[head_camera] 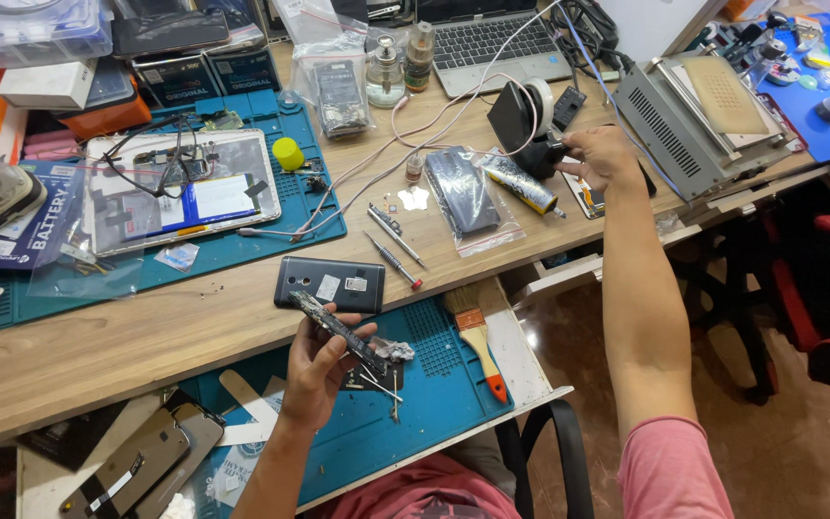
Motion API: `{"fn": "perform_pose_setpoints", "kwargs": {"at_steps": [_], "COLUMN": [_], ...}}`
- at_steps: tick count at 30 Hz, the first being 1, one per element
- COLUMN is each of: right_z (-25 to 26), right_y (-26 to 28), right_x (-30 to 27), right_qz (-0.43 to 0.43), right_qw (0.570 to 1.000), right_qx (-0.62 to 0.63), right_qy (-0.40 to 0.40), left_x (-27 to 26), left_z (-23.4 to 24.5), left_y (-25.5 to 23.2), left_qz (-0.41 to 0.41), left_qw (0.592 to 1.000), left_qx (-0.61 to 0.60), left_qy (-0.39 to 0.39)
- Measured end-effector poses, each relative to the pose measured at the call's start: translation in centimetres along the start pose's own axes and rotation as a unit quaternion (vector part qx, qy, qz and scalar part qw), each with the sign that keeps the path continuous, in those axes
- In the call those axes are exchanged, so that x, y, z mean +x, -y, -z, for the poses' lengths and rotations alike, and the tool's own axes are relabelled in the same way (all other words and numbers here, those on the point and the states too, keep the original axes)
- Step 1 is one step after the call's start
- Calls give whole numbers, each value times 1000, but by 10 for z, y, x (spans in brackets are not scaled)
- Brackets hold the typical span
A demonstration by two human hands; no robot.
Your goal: The person disassembles a smartphone by removing the back cover and detaching internal components. They use a screwdriver to remove screws and a plastic pry tool to separate the back cover from the frame. The person then disconnects ribbon cables and removes the battery from the device.
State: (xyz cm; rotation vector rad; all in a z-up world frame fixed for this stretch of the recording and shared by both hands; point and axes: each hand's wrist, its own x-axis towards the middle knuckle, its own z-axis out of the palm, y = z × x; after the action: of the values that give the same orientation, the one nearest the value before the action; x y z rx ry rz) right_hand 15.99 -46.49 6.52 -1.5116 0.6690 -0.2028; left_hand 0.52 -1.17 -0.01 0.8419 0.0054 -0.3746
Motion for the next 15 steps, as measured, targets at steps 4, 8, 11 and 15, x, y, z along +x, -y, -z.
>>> {"fn": "perform_pose_setpoints", "kwargs": {"at_steps": [4,8,11,15], "right_z": [-11,-5,-2,-9], "right_y": [13,8,6,19], "right_x": [-25,-15,-10,-37], "right_qz": [57,163,168,109], "right_qw": [978,955,961,970], "right_qx": [-184,-239,-215,-204], "right_qy": [-79,-64,-49,-77], "left_x": [-1,-2,-2,-3], "left_z": [-1,-1,-2,-1], "left_y": [0,-1,-2,-2], "left_qz": [-4,1,2,-1], "left_qw": [1000,1000,1000,1000], "left_qx": [2,0,4,3], "left_qy": [1,0,-4,0]}}
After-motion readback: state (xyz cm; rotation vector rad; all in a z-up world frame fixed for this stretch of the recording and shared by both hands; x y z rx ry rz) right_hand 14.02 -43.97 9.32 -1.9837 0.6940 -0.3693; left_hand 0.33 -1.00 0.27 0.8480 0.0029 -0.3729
